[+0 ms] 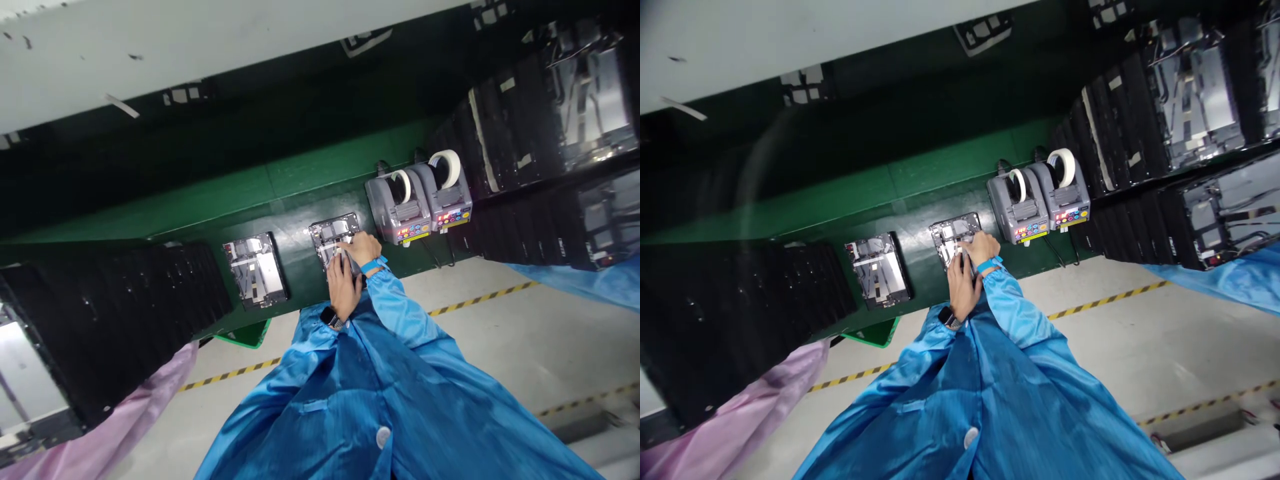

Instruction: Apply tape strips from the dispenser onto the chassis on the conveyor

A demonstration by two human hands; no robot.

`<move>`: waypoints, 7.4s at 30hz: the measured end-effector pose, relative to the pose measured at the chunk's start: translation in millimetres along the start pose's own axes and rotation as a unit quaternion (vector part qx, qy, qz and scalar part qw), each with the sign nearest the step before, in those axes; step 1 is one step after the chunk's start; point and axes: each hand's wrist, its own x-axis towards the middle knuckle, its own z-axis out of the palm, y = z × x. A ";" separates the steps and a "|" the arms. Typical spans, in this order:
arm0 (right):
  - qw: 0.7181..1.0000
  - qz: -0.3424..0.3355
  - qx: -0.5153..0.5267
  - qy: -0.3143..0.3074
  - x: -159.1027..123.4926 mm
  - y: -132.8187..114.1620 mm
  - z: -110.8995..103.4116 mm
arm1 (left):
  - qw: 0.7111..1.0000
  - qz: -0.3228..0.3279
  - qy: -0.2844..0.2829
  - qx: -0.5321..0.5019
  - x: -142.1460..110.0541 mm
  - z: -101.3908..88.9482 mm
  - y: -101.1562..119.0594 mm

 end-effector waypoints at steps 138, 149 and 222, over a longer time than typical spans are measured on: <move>0.958 -0.263 0.070 0.092 56.4 28.1 -37.6 | 0.970 -0.102 -0.219 0.029 209.0 -54.0 -26.8; 0.895 -0.290 0.302 0.152 45.9 54.9 25.9 | 0.981 -0.057 -0.177 -0.064 212.7 -50.0 -45.1; 0.578 -0.089 0.779 -0.226 -47.4 -22.4 75.0 | 0.923 -0.097 0.094 -0.361 96.1 -32.0 -103.4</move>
